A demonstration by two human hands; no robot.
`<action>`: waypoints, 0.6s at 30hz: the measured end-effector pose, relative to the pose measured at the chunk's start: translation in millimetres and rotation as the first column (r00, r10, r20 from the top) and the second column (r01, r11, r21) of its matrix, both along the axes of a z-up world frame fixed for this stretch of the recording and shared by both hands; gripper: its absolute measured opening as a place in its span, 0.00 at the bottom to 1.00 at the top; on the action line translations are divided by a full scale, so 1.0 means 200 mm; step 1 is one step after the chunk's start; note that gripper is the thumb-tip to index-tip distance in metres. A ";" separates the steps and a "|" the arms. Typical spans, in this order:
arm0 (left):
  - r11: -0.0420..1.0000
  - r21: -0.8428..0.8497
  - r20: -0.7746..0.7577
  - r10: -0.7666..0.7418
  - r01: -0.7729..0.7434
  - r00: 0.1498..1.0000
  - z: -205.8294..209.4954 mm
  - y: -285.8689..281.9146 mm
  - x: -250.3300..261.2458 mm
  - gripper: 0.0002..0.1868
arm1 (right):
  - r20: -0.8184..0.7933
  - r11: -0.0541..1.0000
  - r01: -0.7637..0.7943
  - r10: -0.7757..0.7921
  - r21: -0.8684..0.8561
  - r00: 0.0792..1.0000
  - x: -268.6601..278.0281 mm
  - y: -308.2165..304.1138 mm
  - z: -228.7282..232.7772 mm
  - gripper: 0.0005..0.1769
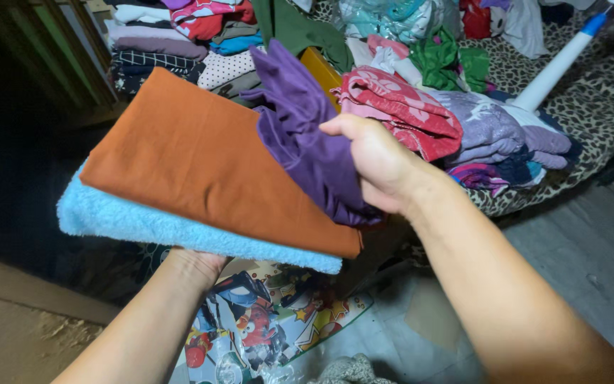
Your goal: The person removes folded towels and clothes from a wooden shelf and places them onto a nearby bed. The person handles items one by one, including a stack of towels, a plastic bag of clothes, and several folded garments, moving them from the shelf to the bed.
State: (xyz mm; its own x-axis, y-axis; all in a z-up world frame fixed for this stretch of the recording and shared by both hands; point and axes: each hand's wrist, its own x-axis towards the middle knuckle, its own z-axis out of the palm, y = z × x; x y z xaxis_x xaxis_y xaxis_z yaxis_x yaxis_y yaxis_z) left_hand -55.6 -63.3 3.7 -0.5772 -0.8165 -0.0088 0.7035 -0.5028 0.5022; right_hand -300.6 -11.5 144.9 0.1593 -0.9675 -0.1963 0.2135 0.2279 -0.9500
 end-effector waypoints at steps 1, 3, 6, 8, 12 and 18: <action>1.000 0.003 0.001 -0.017 0.017 1.000 0.00 0.00 -0.01 0.37 | 0.160 0.999 -0.037 0.036 0.005 0.986 -0.07 0.02 0.02 0.25; 0.999 0.006 0.006 -0.038 0.038 0.999 -0.01 -0.01 -0.02 0.37 | 0.340 0.985 -0.159 0.172 -0.065 0.925 -0.18 0.05 0.05 0.26; 0.998 0.018 0.015 -0.063 0.063 0.998 -0.03 -0.03 -0.04 0.37 | 0.446 0.991 -0.092 0.128 -0.101 0.886 -0.29 0.07 0.03 0.28; 0.997 0.019 0.019 -0.074 0.074 0.997 -0.03 -0.05 -0.07 0.37 | 0.497 0.992 -0.037 0.094 -0.124 0.863 -0.34 0.09 0.02 0.27; 0.998 0.010 0.016 -0.064 0.064 0.998 -0.01 -0.13 -0.14 0.37 | 0.511 0.989 -0.002 0.079 -0.151 0.856 -0.39 0.08 0.03 0.28; 0.999 0.020 -0.009 -0.048 0.048 0.999 -0.03 -0.21 -0.34 0.38 | -0.235 0.963 -0.153 0.100 -0.221 0.967 -0.26 -0.01 0.07 0.35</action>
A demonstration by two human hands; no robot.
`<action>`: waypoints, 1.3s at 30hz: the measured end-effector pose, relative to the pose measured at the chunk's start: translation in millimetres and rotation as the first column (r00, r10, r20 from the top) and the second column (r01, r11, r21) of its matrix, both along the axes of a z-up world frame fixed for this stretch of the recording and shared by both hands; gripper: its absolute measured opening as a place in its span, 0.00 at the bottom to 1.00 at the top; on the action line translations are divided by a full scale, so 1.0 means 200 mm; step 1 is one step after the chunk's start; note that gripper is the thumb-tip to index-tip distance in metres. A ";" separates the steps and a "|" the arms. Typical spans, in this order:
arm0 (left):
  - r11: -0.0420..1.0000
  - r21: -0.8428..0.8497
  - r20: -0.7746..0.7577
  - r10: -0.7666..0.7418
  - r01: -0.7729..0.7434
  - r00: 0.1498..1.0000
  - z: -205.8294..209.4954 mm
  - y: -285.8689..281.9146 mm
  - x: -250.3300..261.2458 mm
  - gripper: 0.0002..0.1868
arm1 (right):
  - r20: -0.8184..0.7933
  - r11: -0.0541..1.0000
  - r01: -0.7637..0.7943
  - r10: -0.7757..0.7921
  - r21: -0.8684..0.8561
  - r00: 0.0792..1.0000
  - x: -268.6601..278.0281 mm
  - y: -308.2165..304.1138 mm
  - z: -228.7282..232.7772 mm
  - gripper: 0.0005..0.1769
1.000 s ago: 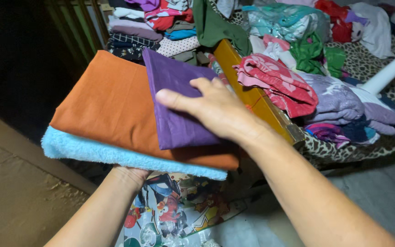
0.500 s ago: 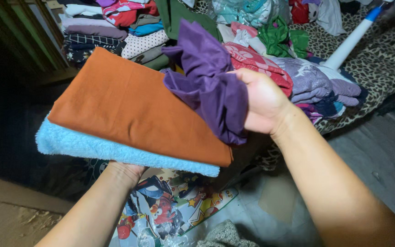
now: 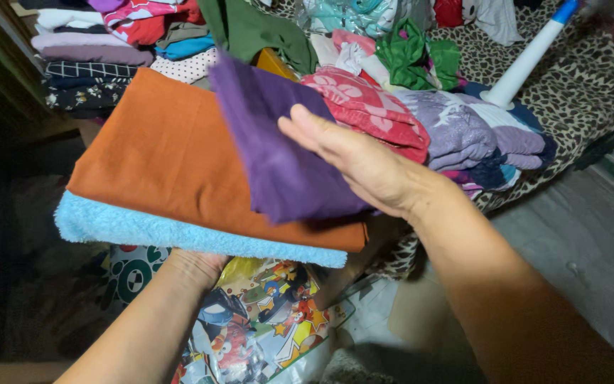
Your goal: The person removes folded towels and clothes from a wooden shelf and places them onto a nearby bed. The person handles items one by one, including a stack of towels, a plastic bag of clothes, and several folded garments, moving them from the shelf to the bed.
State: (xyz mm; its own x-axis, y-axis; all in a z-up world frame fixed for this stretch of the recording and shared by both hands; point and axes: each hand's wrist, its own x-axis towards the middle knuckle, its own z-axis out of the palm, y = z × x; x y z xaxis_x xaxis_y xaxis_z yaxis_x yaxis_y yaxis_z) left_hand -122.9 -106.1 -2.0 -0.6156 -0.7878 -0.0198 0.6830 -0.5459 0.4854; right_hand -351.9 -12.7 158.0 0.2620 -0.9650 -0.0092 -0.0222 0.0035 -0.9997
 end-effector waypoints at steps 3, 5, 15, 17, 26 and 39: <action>0.999 0.037 -0.005 0.010 -0.010 1.000 -0.04 0.01 -0.07 0.38 | -0.037 0.954 0.297 -0.298 -0.032 0.954 -0.12 -0.04 -0.01 0.39; 0.999 0.047 -0.011 0.017 -0.016 1.000 -0.07 0.00 -0.12 0.38 | -0.085 0.905 0.418 -0.411 0.084 0.908 -0.26 -0.07 -0.03 0.38; 0.995 0.055 -0.030 -0.083 0.085 0.996 -0.08 -0.08 -0.51 0.38 | 0.339 0.779 0.177 -0.450 0.601 0.827 -0.64 -0.07 -0.32 0.20; 0.993 0.039 -0.052 -0.109 0.111 0.993 -0.05 -0.10 -0.58 0.39 | 0.398 0.798 0.141 -0.435 0.586 0.808 -0.74 -0.08 -0.38 0.20; 0.992 -0.010 -0.384 -0.117 0.123 0.916 0.32 -0.37 -0.79 0.38 | 0.408 0.842 0.487 -0.539 0.233 0.737 -1.11 -0.29 -0.32 0.32; 0.891 -0.455 0.049 0.042 -0.015 0.998 0.82 -0.93 -0.91 0.52 | 0.720 0.743 0.666 -0.426 -0.067 0.548 -1.49 -1.14 -0.31 0.44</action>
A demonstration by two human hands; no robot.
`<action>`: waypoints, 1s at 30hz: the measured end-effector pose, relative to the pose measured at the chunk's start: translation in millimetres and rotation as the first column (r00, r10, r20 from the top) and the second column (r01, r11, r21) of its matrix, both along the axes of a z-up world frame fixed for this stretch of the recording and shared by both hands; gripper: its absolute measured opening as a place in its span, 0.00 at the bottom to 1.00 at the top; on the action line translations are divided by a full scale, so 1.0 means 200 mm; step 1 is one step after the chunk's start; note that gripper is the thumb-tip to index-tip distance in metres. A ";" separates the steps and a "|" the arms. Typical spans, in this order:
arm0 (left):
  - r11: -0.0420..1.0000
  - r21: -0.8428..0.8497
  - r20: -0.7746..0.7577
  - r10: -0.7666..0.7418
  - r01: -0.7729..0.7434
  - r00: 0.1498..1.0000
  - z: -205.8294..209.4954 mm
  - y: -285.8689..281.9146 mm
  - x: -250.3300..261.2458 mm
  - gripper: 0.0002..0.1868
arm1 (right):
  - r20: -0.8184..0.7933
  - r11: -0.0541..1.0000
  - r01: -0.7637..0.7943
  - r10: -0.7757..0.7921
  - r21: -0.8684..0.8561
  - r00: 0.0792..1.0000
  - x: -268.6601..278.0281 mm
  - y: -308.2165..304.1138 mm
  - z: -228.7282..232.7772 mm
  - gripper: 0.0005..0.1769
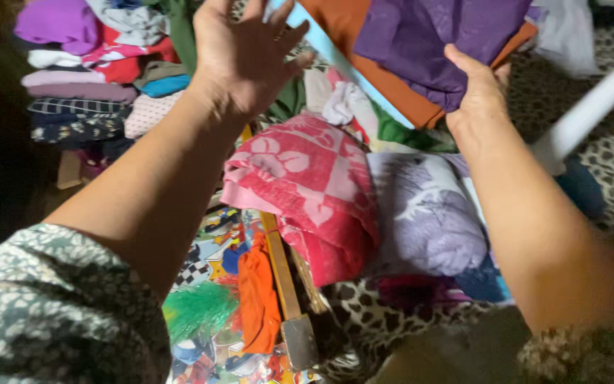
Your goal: The person removes folded towels and clothes from a wooden shelf and places them onto a nearby bed. The person handles items one by one, including a stack of towels, a plastic bag of clothes, and several folded garments, moving them from the shelf to the bed.
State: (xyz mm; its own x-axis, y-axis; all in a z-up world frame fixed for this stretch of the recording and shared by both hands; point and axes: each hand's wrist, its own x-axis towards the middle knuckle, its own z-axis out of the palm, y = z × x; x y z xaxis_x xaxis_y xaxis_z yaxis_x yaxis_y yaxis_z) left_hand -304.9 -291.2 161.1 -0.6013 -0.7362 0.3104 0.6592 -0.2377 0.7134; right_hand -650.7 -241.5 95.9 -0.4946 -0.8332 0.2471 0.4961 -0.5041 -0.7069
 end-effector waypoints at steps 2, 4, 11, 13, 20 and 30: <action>0.998 0.057 0.085 0.020 -0.024 0.996 0.01 0.03 0.03 0.52 | 0.023 0.981 0.001 -0.006 0.197 1.000 0.00 -0.16 -0.12 0.44; 0.972 0.206 0.214 0.072 -0.117 0.974 -0.05 0.13 0.09 0.52 | -0.013 0.908 0.040 -0.038 0.417 0.999 0.02 -0.26 -0.30 0.40; 0.881 0.354 0.535 0.085 -0.315 0.840 -0.29 0.39 0.34 0.49 | -0.366 0.458 0.304 0.049 0.835 0.929 0.26 -0.24 -0.83 0.27; 0.842 0.385 0.577 0.098 -0.377 0.810 -0.35 0.43 0.38 0.46 | -0.502 0.457 0.431 0.038 0.778 0.864 0.34 -0.23 -0.86 0.23; 0.783 0.486 0.517 0.100 -0.388 0.850 -0.52 0.54 0.48 0.40 | -0.427 0.844 -0.013 0.285 0.537 0.858 0.98 -0.08 -0.69 0.11; 0.569 0.581 0.487 0.330 -0.582 0.809 -0.52 0.96 0.83 0.29 | -0.131 0.480 -0.526 0.813 0.702 0.567 1.80 0.35 -0.36 0.11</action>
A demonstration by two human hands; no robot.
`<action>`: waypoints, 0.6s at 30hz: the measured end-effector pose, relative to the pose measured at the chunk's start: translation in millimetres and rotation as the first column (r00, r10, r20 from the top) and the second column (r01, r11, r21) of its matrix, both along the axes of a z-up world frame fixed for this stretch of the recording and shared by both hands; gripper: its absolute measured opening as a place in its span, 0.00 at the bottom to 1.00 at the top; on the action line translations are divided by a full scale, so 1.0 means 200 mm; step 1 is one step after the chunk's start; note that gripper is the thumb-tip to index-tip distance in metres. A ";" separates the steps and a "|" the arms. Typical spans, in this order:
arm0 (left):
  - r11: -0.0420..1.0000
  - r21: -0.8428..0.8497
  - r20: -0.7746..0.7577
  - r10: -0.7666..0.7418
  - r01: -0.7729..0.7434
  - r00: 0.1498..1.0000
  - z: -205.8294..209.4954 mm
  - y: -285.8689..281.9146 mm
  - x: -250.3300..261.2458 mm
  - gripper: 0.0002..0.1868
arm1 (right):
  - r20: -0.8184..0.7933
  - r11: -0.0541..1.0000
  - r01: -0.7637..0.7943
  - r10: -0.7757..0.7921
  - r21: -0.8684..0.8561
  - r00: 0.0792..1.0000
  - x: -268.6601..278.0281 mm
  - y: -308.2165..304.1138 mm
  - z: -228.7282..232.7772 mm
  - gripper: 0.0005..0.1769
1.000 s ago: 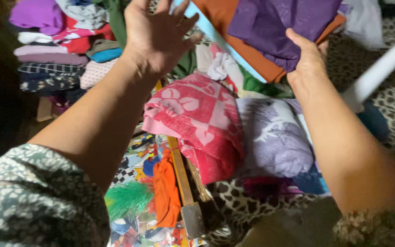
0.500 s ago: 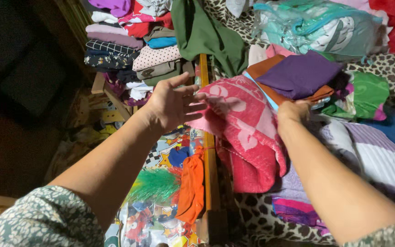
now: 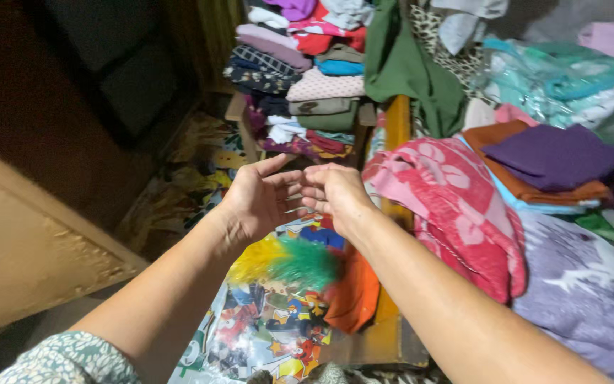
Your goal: The person removes folded towels and clothes from a wooden shelf and places them onto a nearby bed. The person handles items one by one, including a stack of towels, a plastic bag of clothes, and several folded garments, moving them from the shelf to the bed.
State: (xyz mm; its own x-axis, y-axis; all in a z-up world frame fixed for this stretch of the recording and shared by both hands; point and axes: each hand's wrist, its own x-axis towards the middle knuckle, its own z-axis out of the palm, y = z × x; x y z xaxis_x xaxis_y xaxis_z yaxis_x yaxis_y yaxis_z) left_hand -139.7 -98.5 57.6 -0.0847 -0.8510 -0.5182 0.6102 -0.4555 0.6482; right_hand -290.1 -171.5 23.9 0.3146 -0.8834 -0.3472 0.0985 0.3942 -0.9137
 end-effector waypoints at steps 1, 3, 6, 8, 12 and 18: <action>0.999 -0.010 -0.007 0.030 -0.030 1.000 0.00 0.05 0.06 0.28 | 0.011 0.999 -0.043 0.043 0.005 0.999 0.07 0.02 0.00 0.11; 0.994 0.006 0.016 0.110 -0.110 0.994 -0.01 0.16 0.17 0.26 | 0.011 0.991 -0.133 0.133 0.007 0.991 0.21 0.08 0.01 0.10; 0.970 0.010 0.012 0.243 -0.243 0.970 -0.02 0.33 0.34 0.23 | -0.003 0.963 -0.268 0.268 -0.001 0.963 0.45 0.18 0.02 0.09; 0.940 0.025 0.014 0.339 -0.339 0.941 -0.02 0.46 0.45 0.22 | 0.007 0.937 -0.350 0.350 0.004 0.937 0.60 0.27 0.02 0.08; 0.860 0.051 0.091 0.503 -0.508 0.860 -0.01 0.73 0.69 0.21 | 0.043 0.861 -0.508 0.507 0.020 0.861 0.93 0.47 0.03 0.08; 0.647 -0.009 0.135 0.756 -0.762 0.640 -0.01 1.18 0.97 0.18 | 0.109 0.649 -0.761 0.756 0.011 0.646 1.33 0.80 0.10 0.09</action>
State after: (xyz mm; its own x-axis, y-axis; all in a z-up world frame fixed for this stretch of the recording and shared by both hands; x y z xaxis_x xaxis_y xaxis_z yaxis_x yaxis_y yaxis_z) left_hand 55.0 138.5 56.0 0.6433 -0.5646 -0.5171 0.6770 0.1039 0.7286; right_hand -23.9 -10.9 44.1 0.8972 -0.3040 -0.3203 -0.1791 0.4125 -0.8932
